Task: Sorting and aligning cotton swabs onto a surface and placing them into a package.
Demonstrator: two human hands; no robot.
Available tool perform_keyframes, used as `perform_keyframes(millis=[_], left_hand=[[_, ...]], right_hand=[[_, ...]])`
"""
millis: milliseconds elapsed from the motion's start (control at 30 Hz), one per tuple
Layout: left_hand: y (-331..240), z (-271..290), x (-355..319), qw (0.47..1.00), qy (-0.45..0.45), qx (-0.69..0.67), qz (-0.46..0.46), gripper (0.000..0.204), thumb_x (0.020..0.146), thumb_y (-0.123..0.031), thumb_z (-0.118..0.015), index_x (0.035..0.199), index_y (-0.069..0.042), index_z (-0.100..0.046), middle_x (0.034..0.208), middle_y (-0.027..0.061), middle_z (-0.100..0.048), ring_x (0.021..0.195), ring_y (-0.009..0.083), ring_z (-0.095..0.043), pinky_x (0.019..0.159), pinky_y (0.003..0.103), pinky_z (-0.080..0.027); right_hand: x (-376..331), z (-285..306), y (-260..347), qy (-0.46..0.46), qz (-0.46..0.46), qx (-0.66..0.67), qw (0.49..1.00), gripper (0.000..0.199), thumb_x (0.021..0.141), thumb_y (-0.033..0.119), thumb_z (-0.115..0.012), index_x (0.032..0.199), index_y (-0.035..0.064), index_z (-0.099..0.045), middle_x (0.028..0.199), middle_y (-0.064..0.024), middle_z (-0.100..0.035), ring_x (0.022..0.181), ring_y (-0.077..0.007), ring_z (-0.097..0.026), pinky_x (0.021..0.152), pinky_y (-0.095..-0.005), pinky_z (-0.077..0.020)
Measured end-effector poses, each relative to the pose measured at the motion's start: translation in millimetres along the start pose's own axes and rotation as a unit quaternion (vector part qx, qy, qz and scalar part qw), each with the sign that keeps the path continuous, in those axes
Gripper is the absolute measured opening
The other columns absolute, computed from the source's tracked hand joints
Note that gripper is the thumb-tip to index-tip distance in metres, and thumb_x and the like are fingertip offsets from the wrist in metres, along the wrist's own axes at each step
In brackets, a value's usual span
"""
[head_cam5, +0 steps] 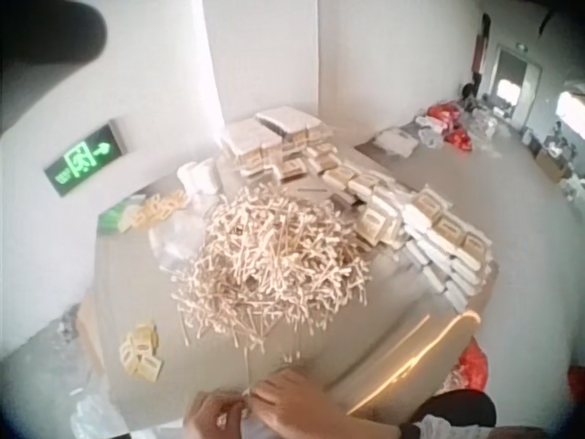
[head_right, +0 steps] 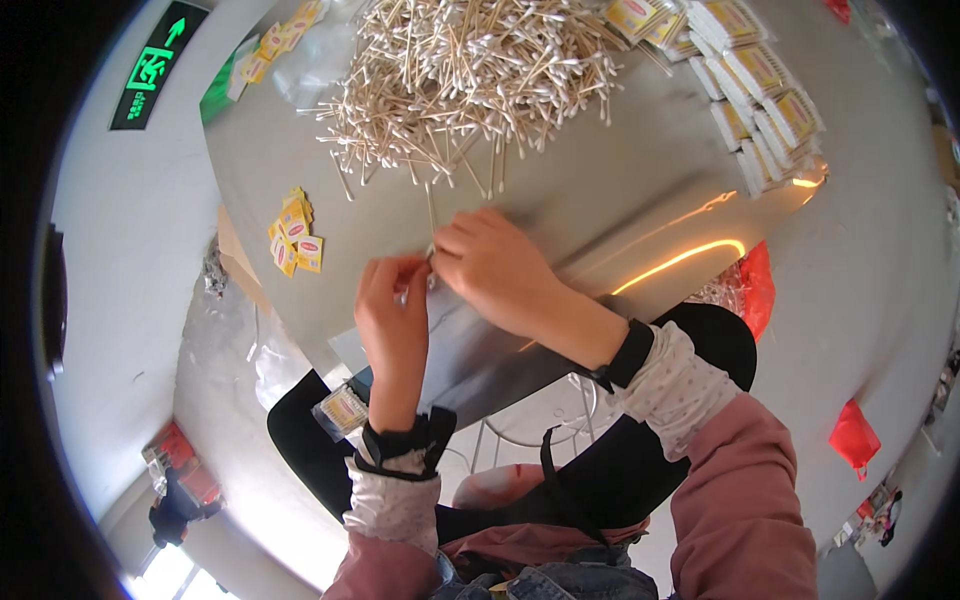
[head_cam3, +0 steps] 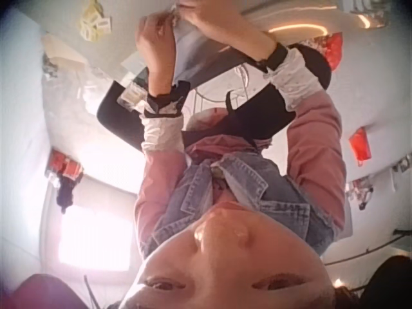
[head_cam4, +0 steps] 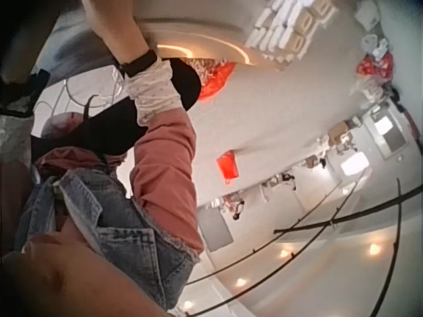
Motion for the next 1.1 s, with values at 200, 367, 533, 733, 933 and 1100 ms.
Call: perform_keyframes(millis=[200, 367, 533, 733, 933, 1100], left_hand=[[0, 18, -1, 0.997, 0.063, -0.025, -0.037, 0.011, 0.085, 0.002, -0.068, 0.095, -0.001, -0.070, 0.090, 0.0126, -0.066, 0.086, 0.0307, -0.063, 0.074, 0.038, -0.050], [28, 25, 59, 0.995, -0.031, -0.034, 0.086, 0.028, 0.090, -0.015, -0.071, 0.114, 0.000, -0.069, 0.106, 0.0093, -0.069, 0.090, 0.0209, -0.065, 0.076, 0.034, -0.052], [46, 18, 124, 0.980, -0.142, 0.129, 0.045, 0.047, 0.088, -0.026, -0.075, 0.121, 0.005, -0.063, 0.115, 0.0140, -0.068, 0.096, 0.0185, -0.065, 0.079, 0.033, -0.052], [30, 3, 139, 0.989, -0.061, -0.023, 0.135, 0.048, 0.085, -0.028, -0.080, 0.115, 0.007, -0.065, 0.099, 0.0147, -0.072, 0.088, 0.0196, -0.069, 0.078, 0.031, -0.054], [36, 4, 94, 0.981, -0.066, -0.121, 0.135, 0.043, 0.085, -0.016, -0.079, 0.118, 0.007, -0.065, 0.093, 0.0103, -0.073, 0.084, 0.0143, -0.068, 0.073, 0.027, -0.053], [37, 12, 57, 0.978, -0.038, -0.145, 0.148, 0.037, 0.084, -0.008, -0.075, 0.118, 0.004, -0.067, 0.093, 0.0124, -0.074, 0.081, 0.0196, -0.070, 0.076, 0.032, -0.055]], right_hand=[[2, 5, 14, -0.018, 0.033, 0.027, 0.999, 0.015, 0.076, 0.011, -0.062, 0.090, 0.0052, -0.065, 0.096, -0.0047, -0.060, 0.096, -0.0223, -0.059, 0.086, -0.0362, -0.0467], [5, 3, 2, 0.015, 0.030, -0.034, 0.999, 0.032, 0.082, 0.014, -0.062, 0.113, 0.0061, -0.063, 0.121, -0.0057, -0.063, 0.122, -0.0237, -0.056, 0.097, -0.0380, -0.0467], [13, -13, 4, 0.029, 0.059, -0.034, 0.997, 0.037, 0.086, 0.014, -0.059, 0.122, 0.0081, -0.063, 0.137, -0.0060, -0.059, 0.135, -0.0249, -0.049, 0.108, -0.0395, -0.0424], [22, -14, 2, 0.018, 0.063, -0.041, 0.997, 0.036, 0.087, 0.015, -0.059, 0.121, 0.0077, -0.064, 0.139, -0.0072, -0.058, 0.136, -0.0256, -0.048, 0.112, -0.0409, -0.0399], [18, -17, 2, 0.022, 0.059, -0.042, 0.997, 0.029, 0.084, 0.014, -0.059, 0.111, 0.0068, -0.068, 0.133, -0.0085, -0.060, 0.127, -0.0250, -0.053, 0.107, -0.0397, -0.0436], [17, -10, 4, -0.001, 0.050, -0.006, 0.999, 0.021, 0.078, 0.014, -0.061, 0.097, 0.0061, -0.069, 0.111, -0.0072, -0.064, 0.113, -0.0236, -0.059, 0.098, -0.0380, -0.0469]])
Point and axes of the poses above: each hand's wrist, its own x-axis towards the middle knuckle, its own z-axis out of the back of the hand, y = z × x, the point moved 4 cm from there along x, towards the middle knuckle
